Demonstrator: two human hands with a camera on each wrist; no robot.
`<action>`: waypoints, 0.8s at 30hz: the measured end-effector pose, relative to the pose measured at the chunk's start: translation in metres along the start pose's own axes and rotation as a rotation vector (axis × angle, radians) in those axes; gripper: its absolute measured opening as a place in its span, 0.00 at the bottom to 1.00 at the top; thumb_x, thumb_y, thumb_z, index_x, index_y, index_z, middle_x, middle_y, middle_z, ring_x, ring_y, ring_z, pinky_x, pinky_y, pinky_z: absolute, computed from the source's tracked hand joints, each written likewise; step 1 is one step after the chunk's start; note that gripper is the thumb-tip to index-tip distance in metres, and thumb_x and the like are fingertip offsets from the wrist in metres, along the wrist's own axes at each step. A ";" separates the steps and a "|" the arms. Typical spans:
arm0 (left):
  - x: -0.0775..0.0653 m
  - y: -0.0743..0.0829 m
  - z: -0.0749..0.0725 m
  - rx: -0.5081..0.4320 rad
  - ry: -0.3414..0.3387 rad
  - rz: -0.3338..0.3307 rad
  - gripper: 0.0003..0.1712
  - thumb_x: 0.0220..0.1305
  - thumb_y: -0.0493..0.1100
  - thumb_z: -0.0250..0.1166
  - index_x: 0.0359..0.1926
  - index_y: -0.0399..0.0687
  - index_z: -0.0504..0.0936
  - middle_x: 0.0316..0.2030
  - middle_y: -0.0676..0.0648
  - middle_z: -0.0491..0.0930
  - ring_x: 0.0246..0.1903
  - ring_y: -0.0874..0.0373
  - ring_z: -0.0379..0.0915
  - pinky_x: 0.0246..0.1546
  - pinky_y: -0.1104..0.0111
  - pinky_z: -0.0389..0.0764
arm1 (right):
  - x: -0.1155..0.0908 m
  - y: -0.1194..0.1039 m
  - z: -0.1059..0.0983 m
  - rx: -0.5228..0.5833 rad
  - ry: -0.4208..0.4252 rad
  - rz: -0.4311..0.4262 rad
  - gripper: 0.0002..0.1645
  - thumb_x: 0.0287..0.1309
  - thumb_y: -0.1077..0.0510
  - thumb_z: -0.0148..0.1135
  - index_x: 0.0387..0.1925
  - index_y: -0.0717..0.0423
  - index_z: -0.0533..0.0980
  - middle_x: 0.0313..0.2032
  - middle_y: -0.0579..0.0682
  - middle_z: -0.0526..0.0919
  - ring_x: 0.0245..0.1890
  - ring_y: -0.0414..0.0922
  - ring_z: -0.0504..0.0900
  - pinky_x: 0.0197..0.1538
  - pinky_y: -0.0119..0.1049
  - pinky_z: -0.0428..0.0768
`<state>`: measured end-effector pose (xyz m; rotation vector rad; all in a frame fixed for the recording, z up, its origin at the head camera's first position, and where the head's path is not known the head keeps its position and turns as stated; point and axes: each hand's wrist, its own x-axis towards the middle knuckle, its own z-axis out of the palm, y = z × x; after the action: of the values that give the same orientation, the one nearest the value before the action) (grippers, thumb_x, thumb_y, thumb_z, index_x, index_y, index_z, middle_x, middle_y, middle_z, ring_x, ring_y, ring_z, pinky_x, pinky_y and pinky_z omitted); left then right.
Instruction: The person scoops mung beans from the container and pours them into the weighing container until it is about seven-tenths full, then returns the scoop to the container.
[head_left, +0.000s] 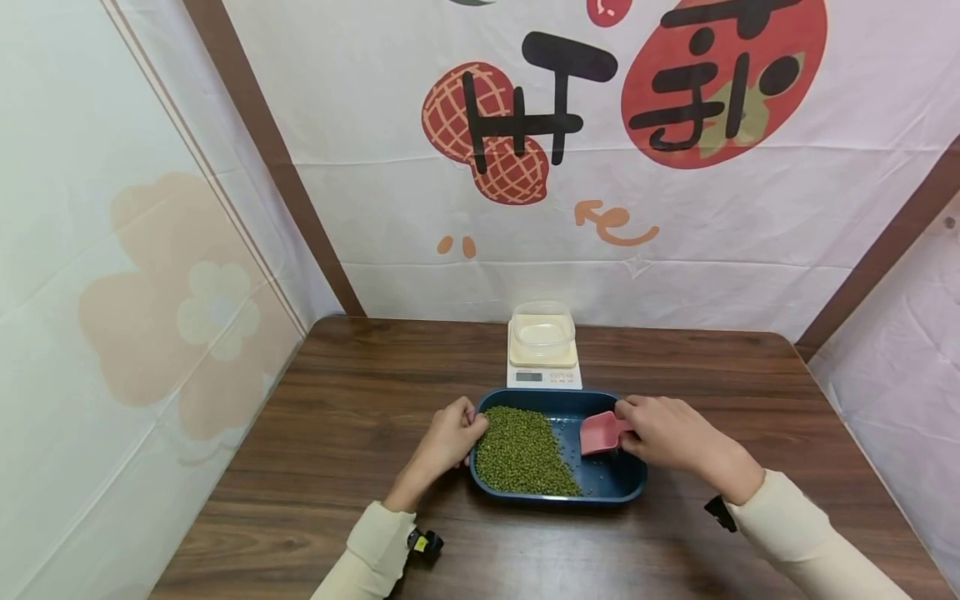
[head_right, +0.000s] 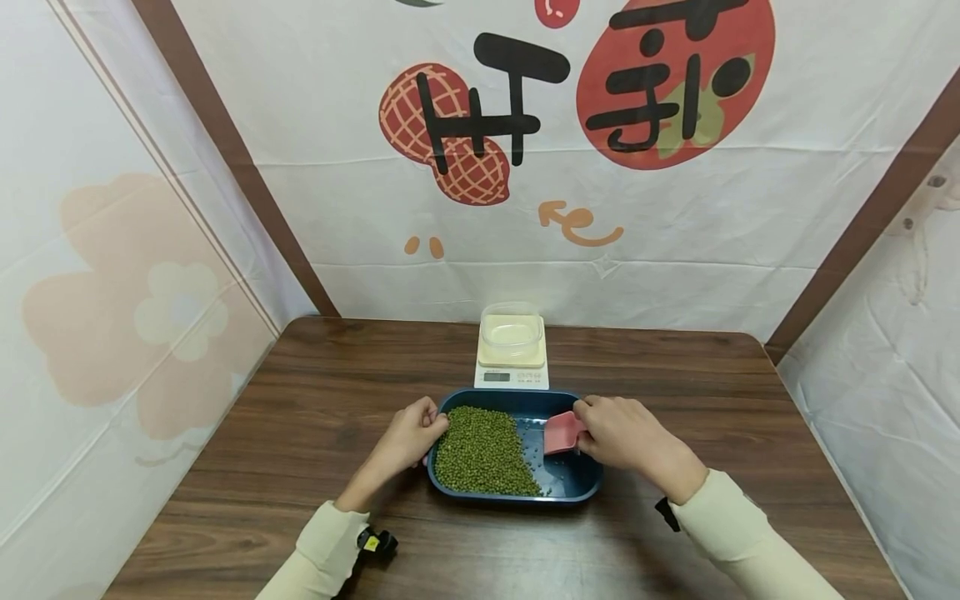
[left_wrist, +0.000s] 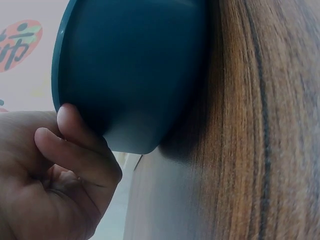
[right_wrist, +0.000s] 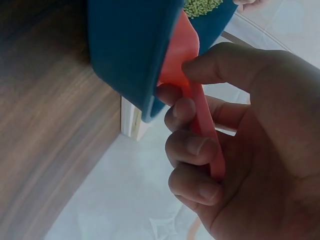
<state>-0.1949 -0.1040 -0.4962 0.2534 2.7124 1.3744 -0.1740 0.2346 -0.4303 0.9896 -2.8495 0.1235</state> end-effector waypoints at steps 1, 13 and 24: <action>0.001 -0.001 0.000 0.002 -0.001 0.000 0.10 0.68 0.44 0.54 0.30 0.45 0.68 0.10 0.51 0.69 0.11 0.45 0.75 0.05 0.71 0.70 | 0.001 0.000 0.002 0.002 -0.002 0.000 0.09 0.50 0.56 0.63 0.25 0.48 0.70 0.21 0.40 0.65 0.17 0.37 0.63 0.18 0.31 0.62; 0.001 -0.002 0.001 0.013 -0.004 -0.004 0.13 0.68 0.45 0.55 0.27 0.45 0.68 0.08 0.52 0.67 0.07 0.54 0.72 0.04 0.73 0.67 | 0.012 -0.002 0.019 0.076 -0.009 -0.035 0.07 0.53 0.55 0.62 0.26 0.46 0.71 0.23 0.40 0.66 0.18 0.37 0.64 0.19 0.31 0.62; 0.000 -0.001 0.001 0.022 -0.008 0.007 0.15 0.70 0.45 0.55 0.26 0.45 0.67 0.08 0.53 0.65 0.05 0.61 0.63 0.04 0.75 0.60 | 0.025 -0.009 0.023 0.103 0.002 -0.089 0.08 0.54 0.57 0.61 0.25 0.46 0.70 0.21 0.40 0.65 0.17 0.38 0.64 0.19 0.31 0.63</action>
<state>-0.1951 -0.1039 -0.4970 0.2698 2.7244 1.3434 -0.1899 0.2093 -0.4488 1.1328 -2.8161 0.2644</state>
